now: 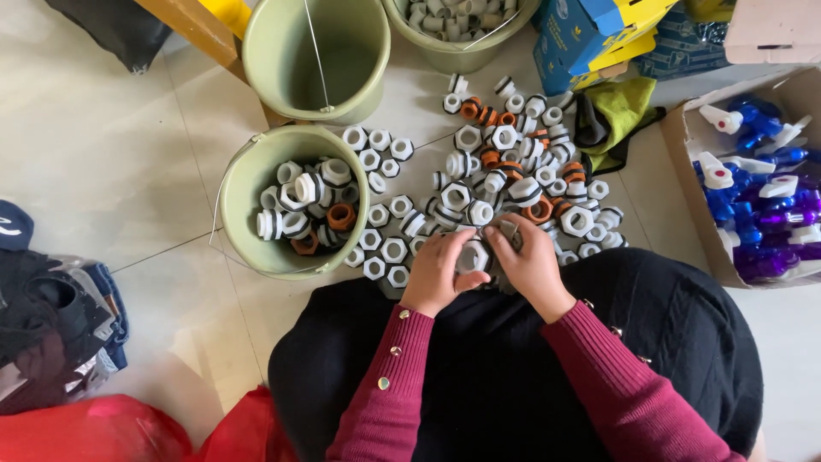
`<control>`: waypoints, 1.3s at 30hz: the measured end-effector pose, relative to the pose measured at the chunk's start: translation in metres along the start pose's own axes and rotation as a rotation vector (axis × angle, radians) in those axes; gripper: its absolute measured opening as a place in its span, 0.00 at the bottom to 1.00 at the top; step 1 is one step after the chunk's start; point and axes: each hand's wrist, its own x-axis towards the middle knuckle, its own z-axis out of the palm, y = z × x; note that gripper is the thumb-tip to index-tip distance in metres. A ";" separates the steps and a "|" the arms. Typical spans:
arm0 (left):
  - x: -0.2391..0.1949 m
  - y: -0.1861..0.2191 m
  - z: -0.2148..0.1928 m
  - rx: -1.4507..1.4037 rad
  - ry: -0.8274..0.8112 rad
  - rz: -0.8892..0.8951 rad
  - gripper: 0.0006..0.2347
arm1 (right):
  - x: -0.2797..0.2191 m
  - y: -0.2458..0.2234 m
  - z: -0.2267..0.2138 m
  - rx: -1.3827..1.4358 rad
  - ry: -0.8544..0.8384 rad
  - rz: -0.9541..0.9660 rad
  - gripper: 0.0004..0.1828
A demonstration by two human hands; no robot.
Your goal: The person sits on the floor and assembles white plastic hexagonal parts with orange rings by hand. They pick up the components, fit them together, and place the assembled units into a green bucket.
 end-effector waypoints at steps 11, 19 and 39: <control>0.034 0.025 -0.038 -0.647 0.039 -0.403 0.22 | -0.004 -0.010 -0.002 0.104 -0.006 -0.012 0.09; 0.032 0.025 -0.036 -0.718 0.013 -0.423 0.22 | -0.005 -0.011 0.000 0.070 -0.009 -0.045 0.06; 0.033 0.023 -0.041 -1.065 0.089 -0.575 0.21 | -0.005 -0.011 0.000 0.152 0.037 0.000 0.08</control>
